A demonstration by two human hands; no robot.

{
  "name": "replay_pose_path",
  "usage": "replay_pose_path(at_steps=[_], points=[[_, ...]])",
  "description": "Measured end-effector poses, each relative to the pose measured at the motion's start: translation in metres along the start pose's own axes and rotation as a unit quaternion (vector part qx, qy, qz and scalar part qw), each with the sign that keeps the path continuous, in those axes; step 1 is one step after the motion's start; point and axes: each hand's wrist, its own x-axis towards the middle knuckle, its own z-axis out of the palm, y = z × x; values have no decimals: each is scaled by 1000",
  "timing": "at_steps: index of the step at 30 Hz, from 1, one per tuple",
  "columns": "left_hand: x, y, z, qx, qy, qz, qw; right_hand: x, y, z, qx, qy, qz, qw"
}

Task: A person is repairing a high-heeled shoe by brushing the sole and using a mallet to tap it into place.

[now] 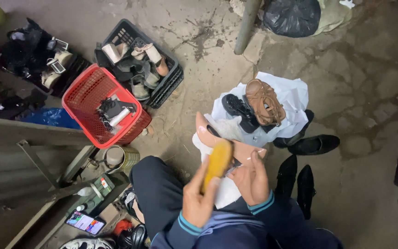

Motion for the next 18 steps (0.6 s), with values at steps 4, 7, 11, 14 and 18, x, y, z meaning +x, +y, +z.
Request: replay_pose_path(at_steps=[4, 7, 11, 14, 18], points=[[-1, 4, -1, 39, -64, 73, 994, -7, -13, 28, 10, -95, -71, 993], [4, -6, 0, 8, 32, -33, 999, -3, -7, 18, 31, -132, -55, 989], [-3, 2, 0, 25, -20, 39, 999, -1, -11, 24, 56, -162, -52, 984], [1, 5, -1, 26, -8, 23, 999, -1, -10, 30, 56, -124, -61, 989], [-5, 16, 3, 45, -58, 62, 995, -1, -24, 39, -5, -49, -29, 998]])
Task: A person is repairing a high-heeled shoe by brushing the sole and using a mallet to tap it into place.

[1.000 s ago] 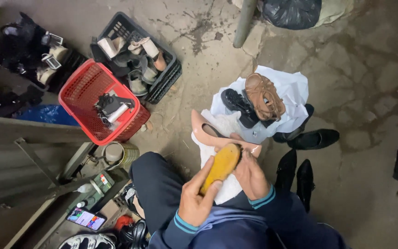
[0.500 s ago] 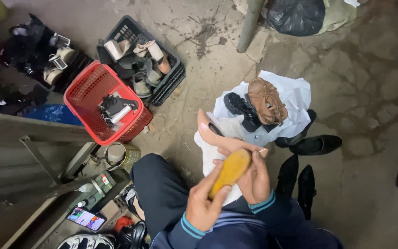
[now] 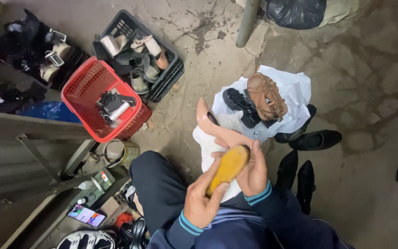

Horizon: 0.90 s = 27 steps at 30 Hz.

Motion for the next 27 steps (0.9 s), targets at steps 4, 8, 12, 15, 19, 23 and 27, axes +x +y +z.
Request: replay_pose_path(at_steps=[4, 8, 12, 15, 19, 23, 27], points=[[9, -14, 1, -38, 79, -83, 993, 2, 6, 5, 33, 20, 11, 999], [5, -13, -2, -12, 41, -22, 999, 5, 12, -2, 35, -67, -25, 997], [4, -14, -2, -32, 42, -16, 998, 0, 8, 9, 19, -105, -89, 990], [2, -4, -1, 18, 0, 38, 999, 2, 7, -3, 17, -58, -45, 997], [14, -10, 3, -12, 57, -40, 998, 1, 11, 2, 70, -99, -56, 991], [6, -10, 5, 7, 36, 12, 999, -1, 12, -1, 82, -81, -69, 991], [12, -7, 7, 27, 59, 33, 997, -1, 21, -5, 93, -162, -68, 980]])
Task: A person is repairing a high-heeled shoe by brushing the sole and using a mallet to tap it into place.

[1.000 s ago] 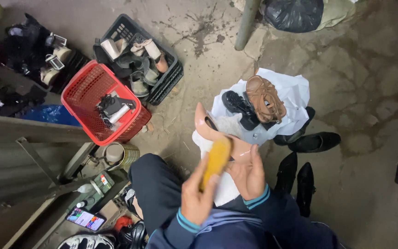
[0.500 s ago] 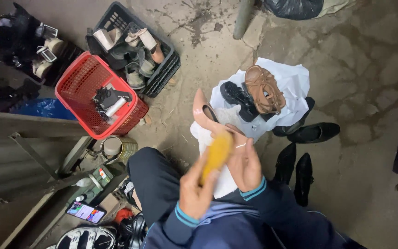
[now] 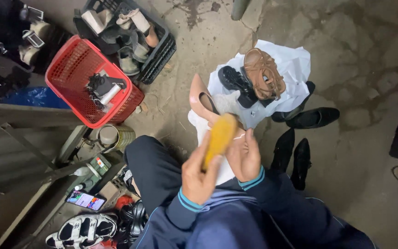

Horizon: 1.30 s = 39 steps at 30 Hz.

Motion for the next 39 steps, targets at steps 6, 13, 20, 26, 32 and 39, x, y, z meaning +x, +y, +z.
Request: replay_pose_path(at_steps=[6, 13, 20, 26, 32, 39], points=[[0, -13, -3, -39, 18, 42, 998, 5, -7, 0, -82, 81, -39, 993], [-3, -11, -1, -46, 0, 63, 997, 5, -14, 53, -7, 107, -49, 993], [3, -14, -5, 0, 1, 39, 999, 1, -4, 2, -101, 117, 4, 988], [0, -28, -8, 25, 3, 40, 999, 0, -11, -12, -132, 119, -8, 984], [14, -29, -18, 38, 29, 48, 998, 1, -18, 0, -134, 135, 7, 982], [22, -43, -26, 52, 48, 52, 996, 1, -23, -11, -178, 118, 27, 977]])
